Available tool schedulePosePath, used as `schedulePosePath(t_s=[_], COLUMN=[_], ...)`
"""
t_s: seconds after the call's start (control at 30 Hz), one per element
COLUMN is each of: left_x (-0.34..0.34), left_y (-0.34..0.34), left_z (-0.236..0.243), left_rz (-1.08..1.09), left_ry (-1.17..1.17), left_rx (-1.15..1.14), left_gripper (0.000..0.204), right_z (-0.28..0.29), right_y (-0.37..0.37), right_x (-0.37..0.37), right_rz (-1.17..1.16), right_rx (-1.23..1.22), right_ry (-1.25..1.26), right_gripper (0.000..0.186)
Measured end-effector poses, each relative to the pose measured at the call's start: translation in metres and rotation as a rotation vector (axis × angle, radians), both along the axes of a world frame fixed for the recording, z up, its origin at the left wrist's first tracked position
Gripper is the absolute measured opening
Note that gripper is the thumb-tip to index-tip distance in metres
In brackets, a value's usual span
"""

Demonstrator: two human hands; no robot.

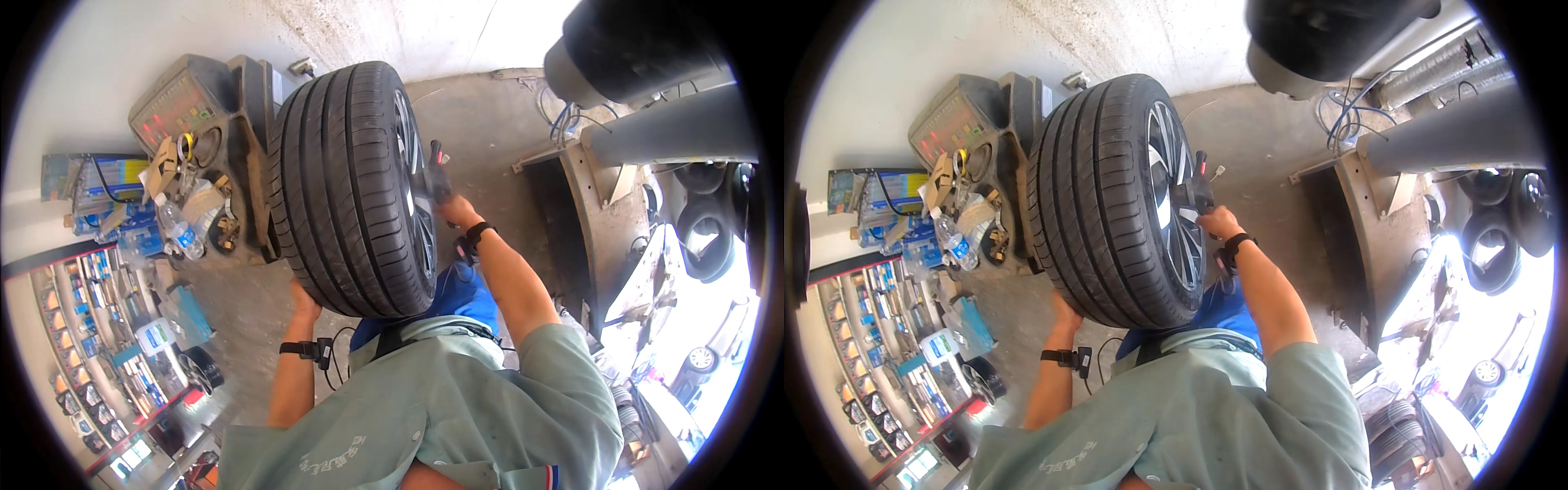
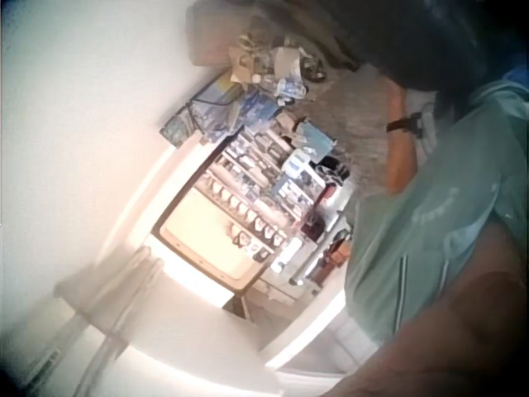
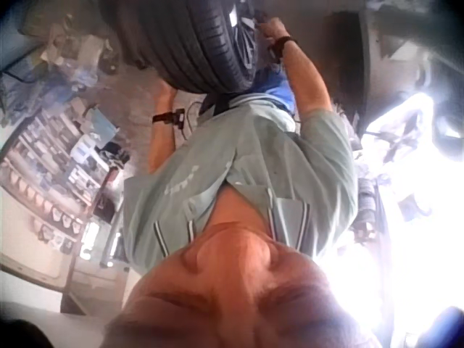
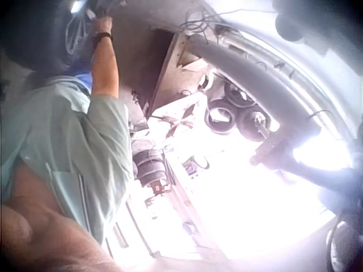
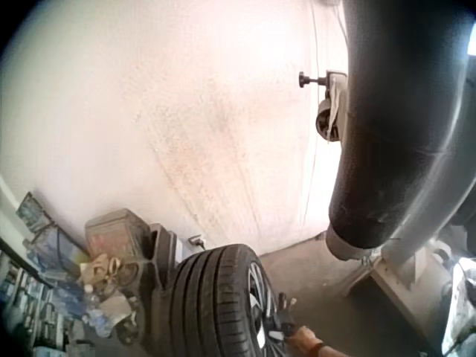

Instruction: The person places a tire onto a wheel balancer machine, secures it with a locking nut, and then adds small weights to the rim after the machine provides a reading.

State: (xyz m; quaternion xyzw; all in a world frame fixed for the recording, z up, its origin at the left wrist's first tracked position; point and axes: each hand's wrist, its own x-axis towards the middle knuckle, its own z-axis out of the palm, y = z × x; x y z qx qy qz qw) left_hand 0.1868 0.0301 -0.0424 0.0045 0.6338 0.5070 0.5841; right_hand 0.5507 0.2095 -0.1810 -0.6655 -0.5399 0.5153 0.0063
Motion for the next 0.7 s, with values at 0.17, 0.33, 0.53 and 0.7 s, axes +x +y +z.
schedulePosePath(t_s=[0.17, 0.33, 0.53, 0.7], left_x=[0.001, 0.001, -0.01, -0.009], left_y=[-0.003, -0.003, -0.004, -0.002], left_z=[-0.004, 0.0, 0.002, 0.007], left_rz=[-0.029, 0.045, -0.092, -0.064], left_ry=[0.009, -0.004, 0.057, 0.037], left_rx=[0.046, 0.007, -0.064, -0.014], left_gripper=[0.05, 0.052, 0.065, 0.064], right_z=[-0.024, -0.021, 0.009, 0.022], right_y=[0.002, -0.005, -0.009, -0.005], right_x=[-0.009, -0.022, -0.033, -0.032], right_rz=[-0.001, 0.021, -0.031, 0.017], right_rx=[-0.094, -0.012, -0.003, 0.001], right_ry=[-0.065, -0.192, -0.247, -0.219], right_gripper=[0.034, 0.031, 0.028, 0.026])
